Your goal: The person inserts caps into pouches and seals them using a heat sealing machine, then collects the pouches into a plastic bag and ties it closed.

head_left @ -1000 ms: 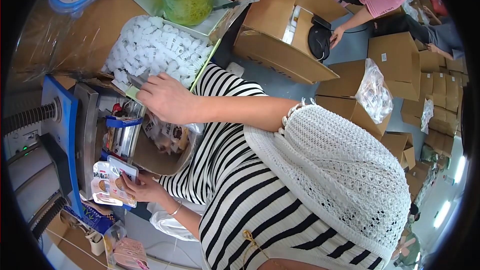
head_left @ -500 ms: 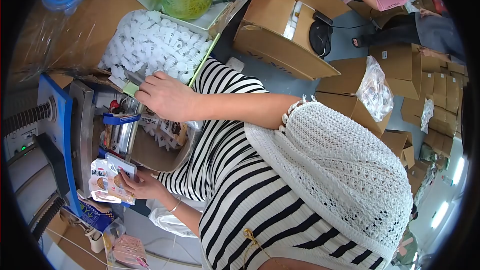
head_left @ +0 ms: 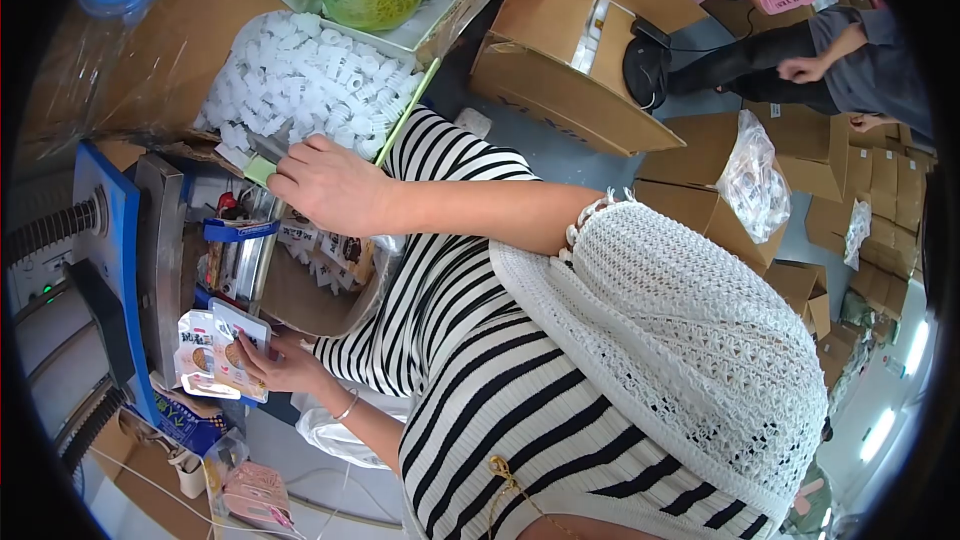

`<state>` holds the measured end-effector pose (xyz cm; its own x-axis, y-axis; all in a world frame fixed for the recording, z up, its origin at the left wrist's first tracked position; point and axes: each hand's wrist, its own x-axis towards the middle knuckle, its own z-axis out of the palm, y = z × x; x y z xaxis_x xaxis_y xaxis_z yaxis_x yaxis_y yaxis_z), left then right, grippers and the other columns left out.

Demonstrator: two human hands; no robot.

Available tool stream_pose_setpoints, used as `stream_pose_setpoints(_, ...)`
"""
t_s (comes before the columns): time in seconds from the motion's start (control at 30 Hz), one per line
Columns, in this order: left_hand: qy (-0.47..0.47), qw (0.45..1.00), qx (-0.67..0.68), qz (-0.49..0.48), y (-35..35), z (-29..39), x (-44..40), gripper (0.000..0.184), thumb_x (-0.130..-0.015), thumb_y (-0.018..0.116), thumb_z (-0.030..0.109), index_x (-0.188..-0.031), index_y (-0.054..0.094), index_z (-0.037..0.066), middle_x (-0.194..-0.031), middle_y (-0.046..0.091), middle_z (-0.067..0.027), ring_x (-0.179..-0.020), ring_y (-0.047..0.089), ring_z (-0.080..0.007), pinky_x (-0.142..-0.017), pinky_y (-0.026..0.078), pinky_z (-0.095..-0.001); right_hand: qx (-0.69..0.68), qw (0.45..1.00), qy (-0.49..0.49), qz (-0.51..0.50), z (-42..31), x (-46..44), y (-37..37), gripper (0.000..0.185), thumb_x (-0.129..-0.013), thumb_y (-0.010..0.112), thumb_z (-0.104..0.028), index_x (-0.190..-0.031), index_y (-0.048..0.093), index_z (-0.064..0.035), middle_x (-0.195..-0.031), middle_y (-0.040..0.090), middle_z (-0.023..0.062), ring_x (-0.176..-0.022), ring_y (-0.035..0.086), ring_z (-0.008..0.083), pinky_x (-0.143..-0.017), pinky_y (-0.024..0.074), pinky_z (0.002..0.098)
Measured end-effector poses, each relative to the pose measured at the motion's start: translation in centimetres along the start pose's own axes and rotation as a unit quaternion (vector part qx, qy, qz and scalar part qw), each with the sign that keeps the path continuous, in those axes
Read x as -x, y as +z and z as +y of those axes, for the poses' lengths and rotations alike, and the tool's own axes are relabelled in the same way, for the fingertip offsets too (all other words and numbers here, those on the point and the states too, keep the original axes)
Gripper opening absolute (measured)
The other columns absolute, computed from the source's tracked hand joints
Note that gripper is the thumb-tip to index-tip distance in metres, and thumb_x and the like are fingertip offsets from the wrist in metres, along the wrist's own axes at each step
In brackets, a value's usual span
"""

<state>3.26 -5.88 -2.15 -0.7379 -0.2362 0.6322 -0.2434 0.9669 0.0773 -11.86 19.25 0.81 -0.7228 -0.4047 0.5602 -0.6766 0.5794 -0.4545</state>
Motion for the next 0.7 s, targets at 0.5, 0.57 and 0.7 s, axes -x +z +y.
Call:
stream_pose_setpoints(0.5,-0.069,0.995,0.068,-0.032,-0.7,-3.2,-1.4,0.019,-0.081,0.064,0.004,-0.098,0.071,-0.002,-0.096,0.070,-0.0133,-0.092,0.064,-0.0301,-0.082,0.050,-0.0390,0.002,1.000,0.006,-0.004,0.0,0.0,0.0,0.019,-0.072,0.060,-0.009,-0.091,0.056,-0.0045,-0.083,0.054,0.0061,-0.084,0.052,0.0210,-0.079,0.0385,0.0316)
stream_pose_setpoints(0.57,-0.067,0.997,0.032,-0.024,-0.1,-3.3,-1.2,0.019,-0.079,0.064,0.004,-0.097,0.071,-0.002,-0.096,0.069,-0.0134,-0.091,0.064,-0.0306,-0.082,0.050,-0.0393,0.003,1.000,0.004,-0.006,0.0,0.0,-0.1,0.020,-0.072,0.060,-0.009,-0.091,0.056,-0.0045,-0.083,0.054,0.0059,-0.084,0.052,0.0209,-0.079,0.0385,0.0315)
stream_pose_setpoints(0.7,-0.065,0.998,0.016,-0.012,0.2,-3.6,-0.5,0.020,-0.078,0.063,0.003,-0.096,0.071,-0.002,-0.096,0.069,-0.0136,-0.091,0.063,-0.0313,-0.081,0.049,-0.0402,0.009,1.000,0.003,-0.012,-0.1,-0.1,0.0,0.021,-0.072,0.060,-0.010,-0.091,0.056,-0.0046,-0.083,0.055,0.0056,-0.084,0.052,0.0208,-0.079,0.0385,0.0313)
